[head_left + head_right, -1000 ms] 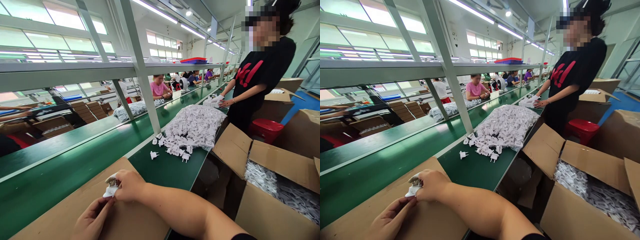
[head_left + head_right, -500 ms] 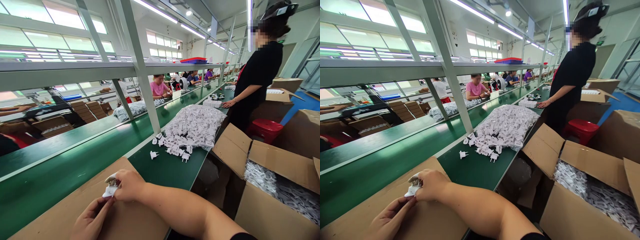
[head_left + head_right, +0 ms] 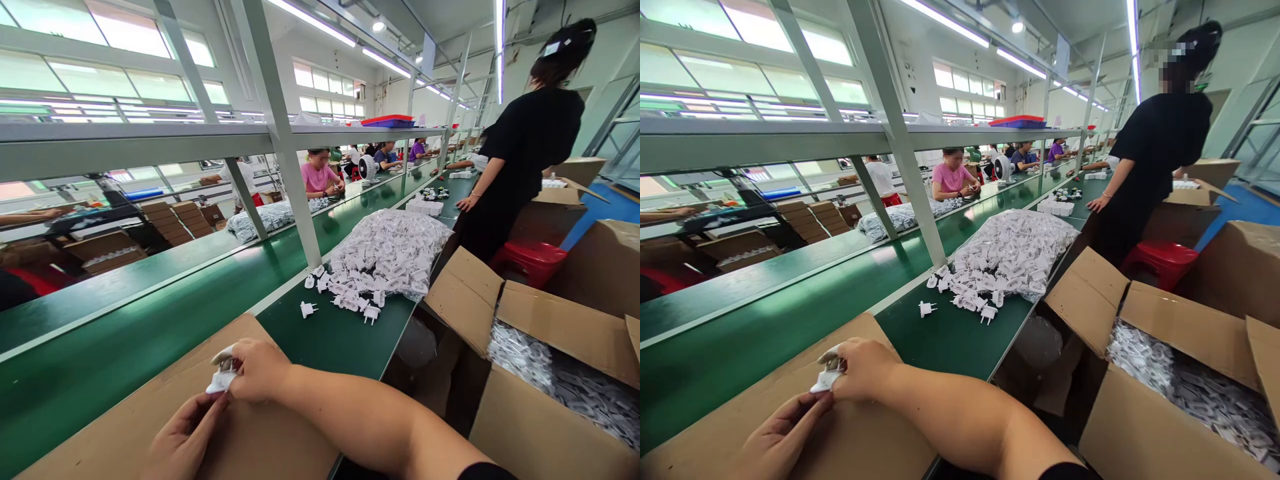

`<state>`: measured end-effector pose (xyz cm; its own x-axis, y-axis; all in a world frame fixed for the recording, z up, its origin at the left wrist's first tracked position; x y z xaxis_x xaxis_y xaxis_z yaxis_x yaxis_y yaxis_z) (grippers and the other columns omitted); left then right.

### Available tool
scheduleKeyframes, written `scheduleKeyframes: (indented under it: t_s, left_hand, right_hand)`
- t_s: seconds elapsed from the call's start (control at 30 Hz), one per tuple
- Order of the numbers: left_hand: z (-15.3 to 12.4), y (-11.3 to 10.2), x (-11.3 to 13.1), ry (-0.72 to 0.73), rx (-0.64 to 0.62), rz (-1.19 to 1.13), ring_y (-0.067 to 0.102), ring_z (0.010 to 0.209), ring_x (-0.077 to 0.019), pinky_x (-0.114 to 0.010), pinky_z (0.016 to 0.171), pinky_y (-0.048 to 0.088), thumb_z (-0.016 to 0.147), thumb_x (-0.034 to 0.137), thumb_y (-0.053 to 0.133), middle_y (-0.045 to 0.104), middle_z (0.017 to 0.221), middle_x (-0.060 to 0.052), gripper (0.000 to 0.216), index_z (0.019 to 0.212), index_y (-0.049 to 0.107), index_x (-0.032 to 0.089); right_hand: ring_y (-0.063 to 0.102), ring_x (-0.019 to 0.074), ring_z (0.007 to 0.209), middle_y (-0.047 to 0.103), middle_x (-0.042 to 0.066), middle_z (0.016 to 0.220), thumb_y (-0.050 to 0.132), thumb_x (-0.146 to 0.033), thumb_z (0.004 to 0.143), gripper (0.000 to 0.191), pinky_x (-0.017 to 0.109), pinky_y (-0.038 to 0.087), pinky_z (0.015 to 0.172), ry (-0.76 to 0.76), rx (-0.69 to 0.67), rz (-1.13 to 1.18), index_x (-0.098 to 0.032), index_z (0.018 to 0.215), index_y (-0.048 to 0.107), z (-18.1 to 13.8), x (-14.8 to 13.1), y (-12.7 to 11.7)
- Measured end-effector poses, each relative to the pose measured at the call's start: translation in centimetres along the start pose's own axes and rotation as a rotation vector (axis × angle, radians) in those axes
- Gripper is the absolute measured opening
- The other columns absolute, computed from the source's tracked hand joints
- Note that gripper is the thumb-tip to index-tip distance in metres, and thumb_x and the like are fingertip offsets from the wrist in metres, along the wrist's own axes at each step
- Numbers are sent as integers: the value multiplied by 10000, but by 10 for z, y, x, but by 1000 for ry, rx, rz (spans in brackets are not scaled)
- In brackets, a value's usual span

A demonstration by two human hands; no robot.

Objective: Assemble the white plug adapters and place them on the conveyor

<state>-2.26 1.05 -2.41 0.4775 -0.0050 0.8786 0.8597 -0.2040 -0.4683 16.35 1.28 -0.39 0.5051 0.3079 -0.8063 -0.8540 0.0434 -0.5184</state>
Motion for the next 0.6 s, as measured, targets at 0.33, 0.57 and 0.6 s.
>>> scheduleKeyframes:
  t_s: [0.33, 0.57, 0.6]
  left_hand:
    - [-3, 0, 6, -40, -3, -13, 703, 919, -265, -254, 686, 566, 610, 833, 717, 779, 976, -21, 727, 1017, 711, 231]
    - [0, 0, 2, 1, -3, -6, 727, 891, -276, -266, 666, 578, 650, 823, 700, 780, 947, -25, 700, 1012, 725, 225]
    - [0, 1, 1, 12, -2, -6, 727, 895, -274, -263, 667, 578, 658, 816, 703, 782, 961, -26, 688, 1009, 727, 225]
  right_hand:
    - [698, 191, 924, 710, 20, 1204, 768, -204, 754, 488, 256, 565, 824, -4, 10, -2, -257, 1236, 711, 1, 2, 1]
    - [696, 202, 927, 711, 20, 1181, 751, -206, 760, 478, 265, 564, 789, -8, 10, -18, -262, 1234, 713, 1, 2, 1]
    - [696, 202, 932, 711, 22, 1184, 749, -203, 763, 476, 264, 563, 796, -13, 12, -23, -259, 1235, 712, 1, 2, 1]
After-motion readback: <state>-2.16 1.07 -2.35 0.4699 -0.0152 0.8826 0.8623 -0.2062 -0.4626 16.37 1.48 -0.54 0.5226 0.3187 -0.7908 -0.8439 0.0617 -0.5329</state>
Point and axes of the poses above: each hand's wrist, its own z-axis towards the middle knuckle, its own y-axis out of the palm, x = y × z, the point moved 1 cm from there along z, towards the middle knuckle
